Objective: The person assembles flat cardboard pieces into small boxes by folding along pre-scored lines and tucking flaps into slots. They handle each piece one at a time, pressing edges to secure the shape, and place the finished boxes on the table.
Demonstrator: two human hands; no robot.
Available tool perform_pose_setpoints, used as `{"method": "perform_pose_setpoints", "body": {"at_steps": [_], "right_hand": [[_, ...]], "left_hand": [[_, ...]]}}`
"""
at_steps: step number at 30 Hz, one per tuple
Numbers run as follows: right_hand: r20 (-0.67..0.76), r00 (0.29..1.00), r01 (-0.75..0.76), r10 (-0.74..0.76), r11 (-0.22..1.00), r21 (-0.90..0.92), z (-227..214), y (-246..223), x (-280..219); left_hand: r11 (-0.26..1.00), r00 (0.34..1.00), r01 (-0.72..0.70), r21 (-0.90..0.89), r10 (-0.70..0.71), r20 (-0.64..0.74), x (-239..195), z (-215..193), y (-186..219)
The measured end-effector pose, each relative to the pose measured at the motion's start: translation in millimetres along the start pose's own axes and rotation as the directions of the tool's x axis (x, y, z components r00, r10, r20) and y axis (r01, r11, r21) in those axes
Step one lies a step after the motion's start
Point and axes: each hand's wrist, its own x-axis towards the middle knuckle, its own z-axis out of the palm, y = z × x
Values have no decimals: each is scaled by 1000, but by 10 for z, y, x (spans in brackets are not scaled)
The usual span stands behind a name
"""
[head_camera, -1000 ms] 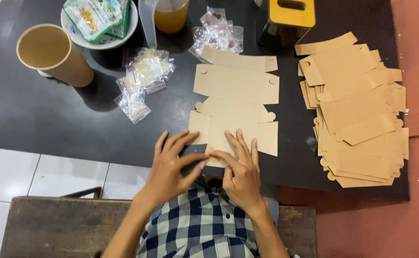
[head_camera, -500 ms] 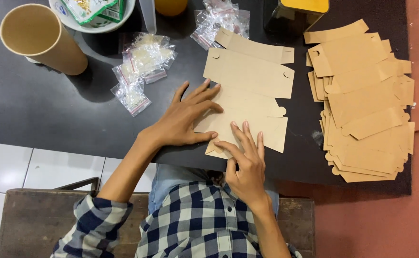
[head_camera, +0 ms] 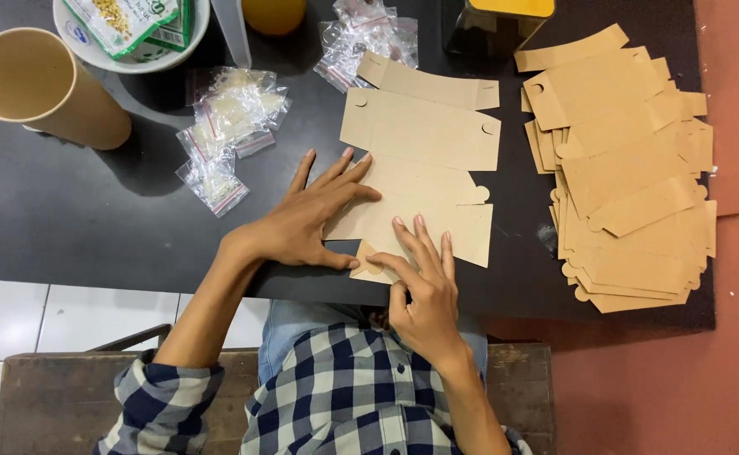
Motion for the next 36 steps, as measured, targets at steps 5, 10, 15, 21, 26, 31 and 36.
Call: {"method": "perform_pose_setpoints", "body": {"at_steps": [5,10,15,21,26,31,36], "right_hand": [[-3,1000,20,-20,999,-33,15,31,-7],[4,1000,23,-22,998,-50,1,31,-16],[3,1000,17,-17,1000,-26,-7,13,-16],[18,1000,7,-7,1000,-6,-16,15,-16],[22,1000,16,-16,1000,-17,-15,37,-27],[29,999,27,-27,999,-31,-3,61,-27],[24,999,33,-32,999,-40,1,69,-30]], "left_hand": [[1000,998,-1,16,1,-55,8,62,-38],[1000,996,23,18,-21,-90,10,116,-47],[999,997,26,22,-24,-72,13,90,-41],[999,999,24,-32,-25,-21,11,22,11],[999,999,34,-39,-34,-14,16,20,16],[999,999,36,-40,-37,-11,11,7,33],[999,998,20,-42,-23,-61,13,50,21]]}}
